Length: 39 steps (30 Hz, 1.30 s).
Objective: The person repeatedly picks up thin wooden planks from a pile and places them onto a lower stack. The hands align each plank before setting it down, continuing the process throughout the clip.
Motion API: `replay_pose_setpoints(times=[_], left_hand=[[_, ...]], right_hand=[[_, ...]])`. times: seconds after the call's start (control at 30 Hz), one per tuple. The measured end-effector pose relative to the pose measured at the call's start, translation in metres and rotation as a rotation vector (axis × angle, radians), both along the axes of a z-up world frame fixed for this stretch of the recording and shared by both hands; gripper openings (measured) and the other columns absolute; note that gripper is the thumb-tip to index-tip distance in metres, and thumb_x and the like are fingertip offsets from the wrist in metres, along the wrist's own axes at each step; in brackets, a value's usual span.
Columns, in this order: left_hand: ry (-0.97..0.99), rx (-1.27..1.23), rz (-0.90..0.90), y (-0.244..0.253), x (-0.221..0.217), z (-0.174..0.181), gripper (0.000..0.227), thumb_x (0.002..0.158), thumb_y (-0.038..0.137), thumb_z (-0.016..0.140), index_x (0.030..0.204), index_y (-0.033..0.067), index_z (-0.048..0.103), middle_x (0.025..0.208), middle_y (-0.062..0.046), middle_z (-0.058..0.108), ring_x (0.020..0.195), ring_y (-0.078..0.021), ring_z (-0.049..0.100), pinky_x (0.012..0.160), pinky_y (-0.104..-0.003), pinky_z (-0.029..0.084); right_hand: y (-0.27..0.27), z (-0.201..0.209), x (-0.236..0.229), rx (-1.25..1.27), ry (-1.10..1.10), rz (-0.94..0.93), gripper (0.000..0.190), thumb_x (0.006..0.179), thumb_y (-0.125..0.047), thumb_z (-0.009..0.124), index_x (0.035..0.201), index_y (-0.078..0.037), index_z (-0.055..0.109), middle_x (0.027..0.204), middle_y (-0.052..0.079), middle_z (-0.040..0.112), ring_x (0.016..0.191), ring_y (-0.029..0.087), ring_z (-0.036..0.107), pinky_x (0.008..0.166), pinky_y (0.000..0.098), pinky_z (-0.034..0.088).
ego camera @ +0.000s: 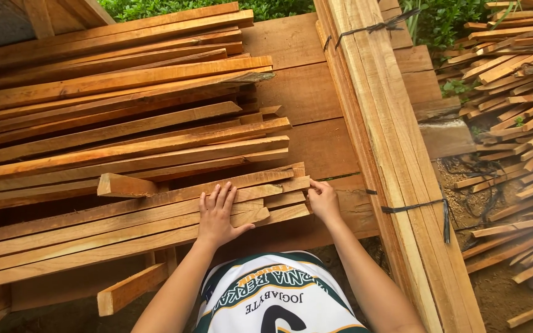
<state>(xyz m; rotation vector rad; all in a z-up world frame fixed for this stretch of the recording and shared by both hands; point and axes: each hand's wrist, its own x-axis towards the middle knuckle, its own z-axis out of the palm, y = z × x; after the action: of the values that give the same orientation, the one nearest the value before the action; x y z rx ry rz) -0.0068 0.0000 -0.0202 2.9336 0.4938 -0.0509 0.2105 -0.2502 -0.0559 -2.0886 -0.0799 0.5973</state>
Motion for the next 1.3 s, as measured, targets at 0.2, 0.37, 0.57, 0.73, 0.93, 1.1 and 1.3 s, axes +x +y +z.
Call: replay_pose_setpoints(times=[0.2,0.37,0.57,0.73,0.93,1.1,1.3], left_hand=[[-0.052,0.007,0.038,0.000,0.005,-0.003,0.119,0.061,0.091,0.067,0.154,0.0224,0.040,0.161,0.002,0.036,0.148,-0.0227,0.029,0.123,-0.057,0.008],[-0.060,0.031,0.037,0.007,0.011,-0.013,0.108,0.066,0.087,0.066,0.151,0.0236,0.044,0.157,0.003,0.038,0.145,-0.0229,0.030,0.122,-0.054,0.012],[-0.107,0.037,0.035,0.006,0.010,-0.008,0.096,0.074,0.084,0.062,0.148,0.0239,0.048,0.155,0.003,0.041,0.142,-0.0229,0.033,0.120,-0.052,0.017],[-0.148,0.054,0.034,0.003,0.010,-0.008,0.093,0.075,0.081,0.062,0.147,0.0244,0.049,0.154,0.003,0.042,0.142,-0.0229,0.033,0.120,-0.051,0.016],[-0.173,0.040,0.044,0.004,0.013,-0.003,0.089,0.076,0.077,0.063,0.146,0.0239,0.050,0.154,0.003,0.043,0.142,-0.0226,0.034,0.121,-0.051,0.016],[-0.182,0.025,0.059,0.003,0.012,-0.005,0.089,0.077,0.078,0.061,0.147,0.0245,0.049,0.154,0.003,0.043,0.142,-0.0226,0.034,0.121,-0.050,0.015],[-0.149,0.008,0.075,0.002,0.013,-0.009,0.087,0.077,0.076,0.062,0.146,0.0242,0.049,0.154,0.002,0.042,0.143,-0.0238,0.033,0.122,-0.052,0.014]], right_hand=[[0.004,0.002,0.000,0.102,0.067,0.051,0.045,0.080,-0.005,0.062,0.123,-0.009,0.074,0.111,0.013,0.074,0.082,0.024,0.077,0.075,0.0343,0.061],[0.015,0.013,0.007,-0.027,0.051,0.108,0.032,0.088,-0.022,0.066,0.117,-0.023,0.079,0.109,0.003,0.076,0.096,0.024,0.074,0.079,0.0353,0.057],[0.034,0.041,0.010,0.027,0.003,0.044,0.045,0.090,-0.011,0.060,0.134,-0.012,0.068,0.125,0.016,0.072,0.112,0.036,0.068,0.095,0.0435,0.055],[0.020,-0.003,0.040,-0.017,0.028,0.157,0.039,0.085,-0.014,0.065,0.120,-0.024,0.078,0.123,0.000,0.074,0.120,0.024,0.066,0.101,0.0382,0.051],[0.041,-0.074,0.069,0.173,0.327,-0.100,0.053,0.099,-0.036,0.068,0.141,-0.005,0.058,0.126,0.019,0.069,0.100,0.026,0.070,0.083,0.0372,0.059],[0.050,-0.071,0.068,0.105,0.553,-0.059,0.050,0.098,-0.050,0.067,0.133,-0.014,0.069,0.144,0.021,0.058,0.137,0.040,0.050,0.108,0.0576,0.044],[0.054,-0.035,0.074,0.246,0.735,-0.113,0.063,0.097,-0.047,0.071,0.144,-0.007,0.056,0.158,0.029,0.038,0.146,0.051,0.034,0.114,0.0700,0.025]])
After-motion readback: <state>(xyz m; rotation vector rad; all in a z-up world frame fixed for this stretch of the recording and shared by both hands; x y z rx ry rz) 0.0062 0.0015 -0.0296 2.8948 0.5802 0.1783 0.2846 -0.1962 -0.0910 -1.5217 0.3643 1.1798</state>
